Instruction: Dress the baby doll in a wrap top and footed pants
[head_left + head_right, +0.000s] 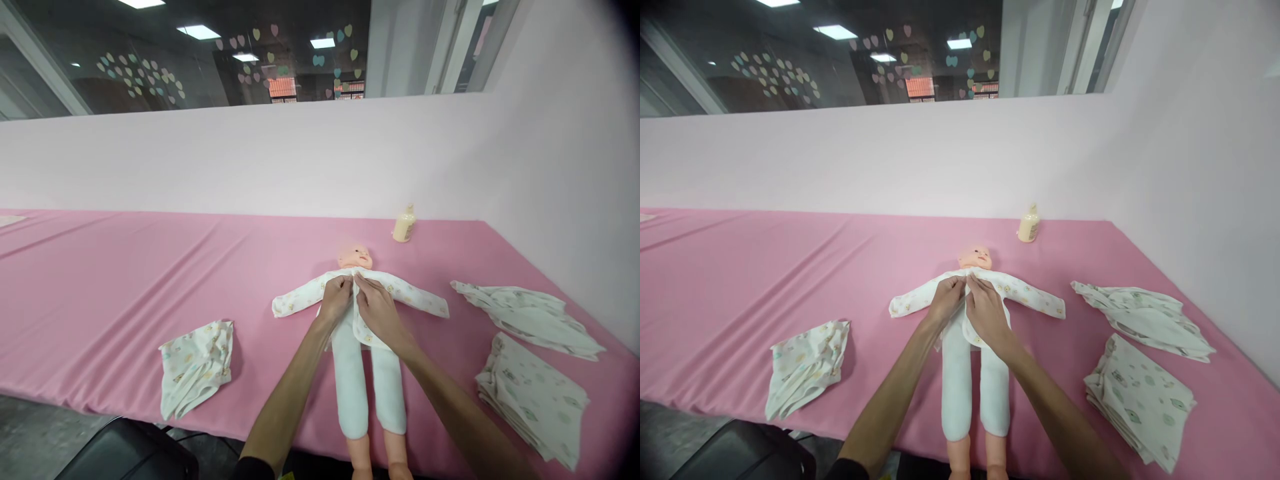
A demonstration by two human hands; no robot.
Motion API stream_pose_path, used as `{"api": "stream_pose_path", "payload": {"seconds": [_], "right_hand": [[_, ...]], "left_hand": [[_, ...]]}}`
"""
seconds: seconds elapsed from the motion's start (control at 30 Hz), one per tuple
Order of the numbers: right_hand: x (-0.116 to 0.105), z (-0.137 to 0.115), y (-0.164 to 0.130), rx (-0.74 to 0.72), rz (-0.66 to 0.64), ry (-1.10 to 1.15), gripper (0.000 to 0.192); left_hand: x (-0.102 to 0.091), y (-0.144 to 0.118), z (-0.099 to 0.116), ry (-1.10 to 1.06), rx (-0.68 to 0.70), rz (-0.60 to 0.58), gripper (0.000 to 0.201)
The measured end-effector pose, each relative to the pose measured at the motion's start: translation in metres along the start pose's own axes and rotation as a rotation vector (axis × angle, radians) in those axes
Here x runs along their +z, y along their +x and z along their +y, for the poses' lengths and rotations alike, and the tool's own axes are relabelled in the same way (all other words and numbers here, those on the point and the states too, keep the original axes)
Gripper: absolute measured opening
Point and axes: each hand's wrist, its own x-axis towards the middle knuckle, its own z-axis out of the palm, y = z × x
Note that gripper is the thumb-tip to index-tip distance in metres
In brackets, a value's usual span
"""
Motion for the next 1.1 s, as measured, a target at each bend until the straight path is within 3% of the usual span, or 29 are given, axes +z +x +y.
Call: {"api": "stream_pose_path", "payload": {"seconds": [0.27,0.53,0.77,1.1], "right_hand": [[-0.002,-0.002,0.002,0.056,0.039,0.011,0.042],[-0.002,-0.003,0.002,0.073,0.071,-0.081,0.027],[-0.001,-0.001,0.002,0.103,0.068,-0.137,0.026],[-0.002,0.002,0.002,0.088,0.025,-0.023,0.036]], "left_hand": [[0.011,-0.008,0.008,0.205,0.081,0.051,0.027],[0.014,-0.009,-0.001,0.212,0.118,0.064,0.024],[0.015,-0.01,-0.001,0.226,0.121,0.077,0.021],[0.005,-0.005,0.005,0.188,0.113,-0.053,0.022]]}}
